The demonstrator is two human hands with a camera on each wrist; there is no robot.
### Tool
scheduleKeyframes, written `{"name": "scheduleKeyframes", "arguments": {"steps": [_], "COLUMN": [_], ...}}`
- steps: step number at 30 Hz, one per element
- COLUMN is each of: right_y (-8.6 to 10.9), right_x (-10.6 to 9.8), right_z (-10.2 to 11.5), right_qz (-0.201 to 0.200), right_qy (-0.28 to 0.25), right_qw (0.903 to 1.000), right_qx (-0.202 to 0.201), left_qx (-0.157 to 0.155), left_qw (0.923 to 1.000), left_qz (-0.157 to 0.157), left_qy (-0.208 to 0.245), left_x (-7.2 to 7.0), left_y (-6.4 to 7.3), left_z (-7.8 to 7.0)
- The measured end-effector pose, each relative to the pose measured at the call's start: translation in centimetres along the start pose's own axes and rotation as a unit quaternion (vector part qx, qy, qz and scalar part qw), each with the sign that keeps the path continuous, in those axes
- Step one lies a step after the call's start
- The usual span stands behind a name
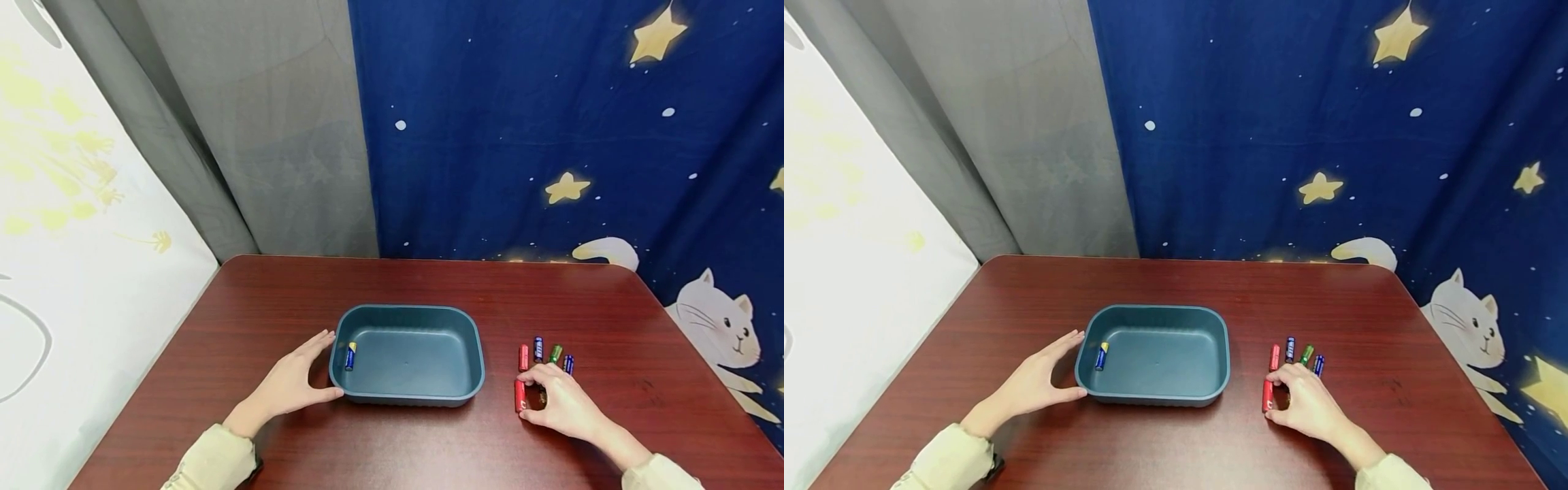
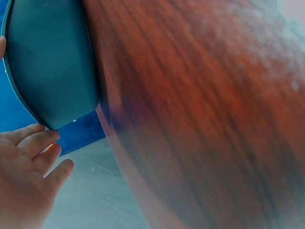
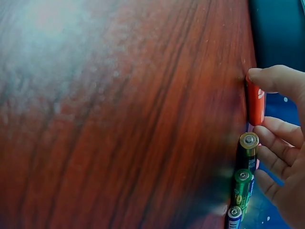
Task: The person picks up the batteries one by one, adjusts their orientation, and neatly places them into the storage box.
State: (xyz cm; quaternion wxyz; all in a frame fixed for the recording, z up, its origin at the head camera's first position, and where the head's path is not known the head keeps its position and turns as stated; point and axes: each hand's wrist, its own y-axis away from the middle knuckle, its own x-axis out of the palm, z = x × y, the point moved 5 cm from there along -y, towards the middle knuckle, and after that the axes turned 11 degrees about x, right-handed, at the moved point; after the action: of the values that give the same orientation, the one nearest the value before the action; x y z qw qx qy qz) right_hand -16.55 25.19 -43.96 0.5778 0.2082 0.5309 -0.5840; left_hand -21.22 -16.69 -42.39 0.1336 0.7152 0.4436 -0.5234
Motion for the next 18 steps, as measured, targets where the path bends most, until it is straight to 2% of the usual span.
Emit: {"name": "scheduleKeyframes", "arguments": {"steps": [10,18], "right_y": [-0.02,-0.29], "right_x": [0.03,0.08], "right_z": [-0.06,-0.22], "right_qz": [-0.004,-0.008], "right_qy": [0.008,-0.015], "right_qw": [1.0,0.9998], "right_qx": [0.001,0.011], "left_qx": [0.004,-0.002], "left_qw": [1.0,1.0], "left_qz": [-0.003,0.0], "left_qy": [-0.004,-0.004], "left_x": [0.04,0.03], "left_y": [0.05,0.03], "left_z": [-0.06,-0.01]}}
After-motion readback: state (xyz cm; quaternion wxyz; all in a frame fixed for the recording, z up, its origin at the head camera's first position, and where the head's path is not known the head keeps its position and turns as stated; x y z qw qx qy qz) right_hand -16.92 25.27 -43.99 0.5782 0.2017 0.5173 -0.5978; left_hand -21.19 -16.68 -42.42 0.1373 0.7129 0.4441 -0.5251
